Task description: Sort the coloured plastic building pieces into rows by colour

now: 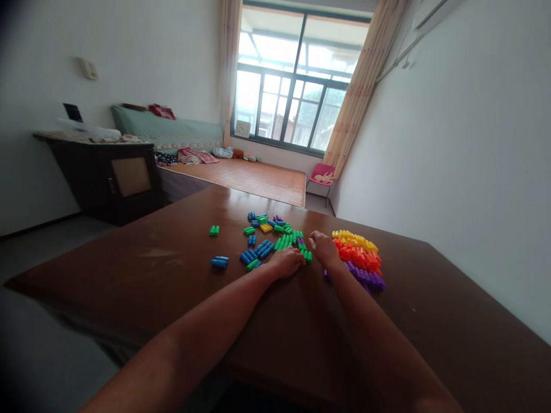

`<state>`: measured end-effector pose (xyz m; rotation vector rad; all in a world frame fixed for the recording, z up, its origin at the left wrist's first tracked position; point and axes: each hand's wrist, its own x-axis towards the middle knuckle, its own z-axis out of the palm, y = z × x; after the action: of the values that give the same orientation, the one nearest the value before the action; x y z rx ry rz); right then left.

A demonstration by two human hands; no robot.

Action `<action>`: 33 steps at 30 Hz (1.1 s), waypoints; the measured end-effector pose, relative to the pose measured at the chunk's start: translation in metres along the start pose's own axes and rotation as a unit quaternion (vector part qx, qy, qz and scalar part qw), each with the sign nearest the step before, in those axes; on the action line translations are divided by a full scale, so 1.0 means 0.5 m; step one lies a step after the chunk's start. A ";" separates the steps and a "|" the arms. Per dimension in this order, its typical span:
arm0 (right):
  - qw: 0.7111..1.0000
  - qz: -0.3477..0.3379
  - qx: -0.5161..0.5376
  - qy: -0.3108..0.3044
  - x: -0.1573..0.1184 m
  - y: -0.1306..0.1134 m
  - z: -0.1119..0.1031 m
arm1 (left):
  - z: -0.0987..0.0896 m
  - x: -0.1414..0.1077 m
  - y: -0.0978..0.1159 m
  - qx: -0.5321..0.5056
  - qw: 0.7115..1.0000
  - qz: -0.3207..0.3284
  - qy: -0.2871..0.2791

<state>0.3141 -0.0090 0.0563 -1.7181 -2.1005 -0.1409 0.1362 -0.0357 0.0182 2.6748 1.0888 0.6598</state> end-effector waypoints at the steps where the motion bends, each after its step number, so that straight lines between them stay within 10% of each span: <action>1: 1.000 0.020 -0.014 -0.007 0.022 -0.001 0.013 | 0.002 0.000 -0.002 -0.002 1.000 -0.001 0.001; 10: 0.975 0.111 0.143 -0.131 0.077 -0.001 0.078 | 0.015 0.002 -0.013 -0.038 0.999 -0.011 0.008; 18: 0.825 0.193 0.531 -0.025 0.017 -0.016 0.058 | -0.004 0.023 0.000 -0.110 0.956 -0.206 0.177; 22: 0.780 0.147 0.609 -0.015 -0.031 -0.042 0.052 | -0.009 0.026 -0.010 -0.125 0.964 -0.192 0.131; 27: 0.790 0.133 0.585 0.122 -0.047 -0.027 -0.007 | -0.018 0.023 -0.007 -0.146 0.976 -0.139 0.085; 33: 0.791 0.193 0.547 0.193 -0.122 0.129 -0.133 | -0.014 0.018 -0.007 -0.068 0.989 -0.118 0.059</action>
<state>0.4018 -0.0722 0.0812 -1.1546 -1.0535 0.6670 0.1365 -0.0267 0.0263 2.3697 1.3140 0.8208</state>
